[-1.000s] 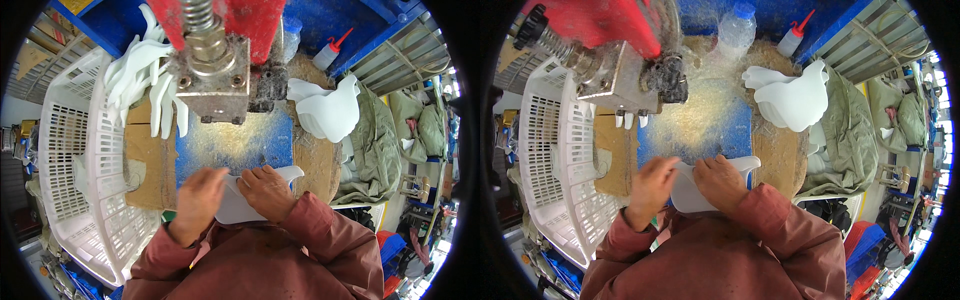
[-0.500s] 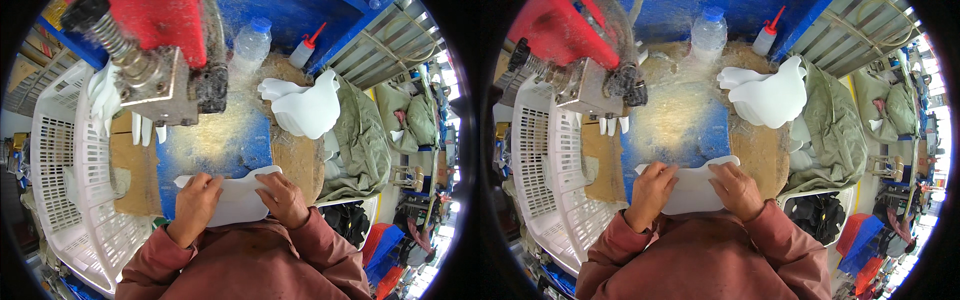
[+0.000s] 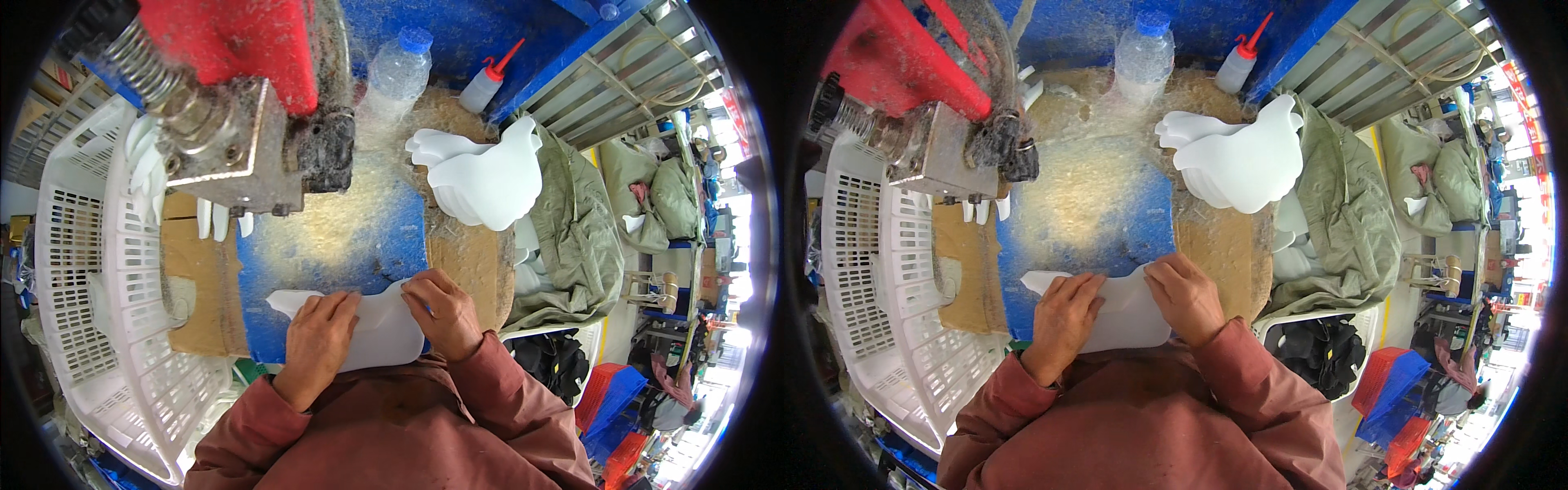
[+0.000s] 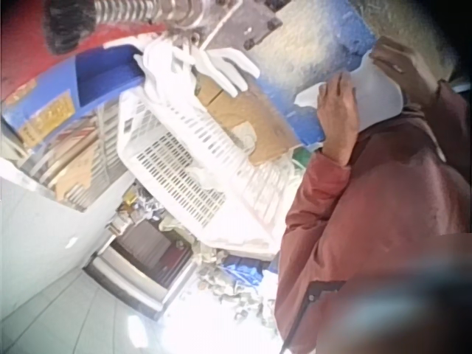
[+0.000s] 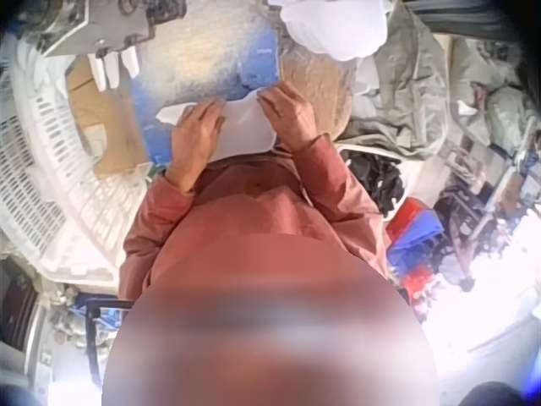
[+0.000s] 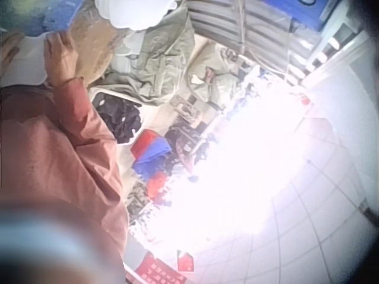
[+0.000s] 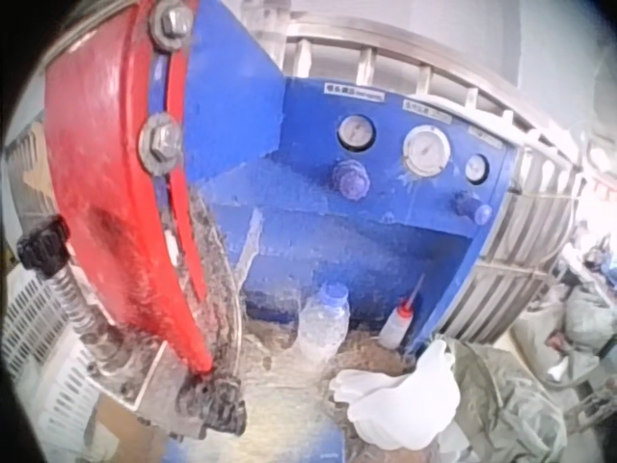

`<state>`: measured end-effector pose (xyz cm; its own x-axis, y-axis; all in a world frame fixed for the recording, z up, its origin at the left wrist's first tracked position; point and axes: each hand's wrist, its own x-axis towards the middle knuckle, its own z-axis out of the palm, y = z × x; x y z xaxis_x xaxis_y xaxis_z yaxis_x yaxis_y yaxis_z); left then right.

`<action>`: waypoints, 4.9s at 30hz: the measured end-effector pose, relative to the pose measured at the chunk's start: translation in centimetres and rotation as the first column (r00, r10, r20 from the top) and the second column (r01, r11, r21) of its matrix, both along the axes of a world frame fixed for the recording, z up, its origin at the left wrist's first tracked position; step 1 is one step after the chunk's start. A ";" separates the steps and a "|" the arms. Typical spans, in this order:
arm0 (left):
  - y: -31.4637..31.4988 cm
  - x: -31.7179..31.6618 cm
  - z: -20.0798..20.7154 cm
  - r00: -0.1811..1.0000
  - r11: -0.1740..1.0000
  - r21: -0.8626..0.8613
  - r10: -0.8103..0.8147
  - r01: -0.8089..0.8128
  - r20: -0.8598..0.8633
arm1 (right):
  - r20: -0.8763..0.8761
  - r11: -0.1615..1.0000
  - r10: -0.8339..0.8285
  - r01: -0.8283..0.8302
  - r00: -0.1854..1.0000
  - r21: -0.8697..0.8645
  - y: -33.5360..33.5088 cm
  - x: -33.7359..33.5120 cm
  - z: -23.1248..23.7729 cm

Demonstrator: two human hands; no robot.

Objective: The person uses a hydraulic press to cut black and white foam pieces into glove-like shapes. They repeatedly position each piece under the press, activate the cut, and then remove the shaped foam, placing finished pieces into a nearby basket.

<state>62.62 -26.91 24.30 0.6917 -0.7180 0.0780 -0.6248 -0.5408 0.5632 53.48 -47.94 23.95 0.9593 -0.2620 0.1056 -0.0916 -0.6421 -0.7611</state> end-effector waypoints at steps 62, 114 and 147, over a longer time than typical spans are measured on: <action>-4.0 -2.2 0.1 0.995 0.995 -0.082 -0.061 0.055 -0.080 | -0.062 0.932 -0.346 0.351 0.936 0.093 -1.8 -0.8 -1.6; 3.3 2.5 1.4 0.968 0.927 -0.279 -0.237 0.252 0.084 | -0.045 0.991 0.052 -0.046 0.998 0.128 0.7 -4.6 4.6; 7.0 4.8 11.1 0.842 0.844 0.138 -0.475 0.518 -0.255 | 0.529 0.820 0.386 -0.544 0.756 0.180 6.1 -2.3 7.9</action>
<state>67.44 -19.87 35.38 0.2223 -0.9542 -0.2004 -0.7219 -0.2992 0.6239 51.16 -41.88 31.80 0.8294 0.1105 0.5476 0.5569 -0.2395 -0.7953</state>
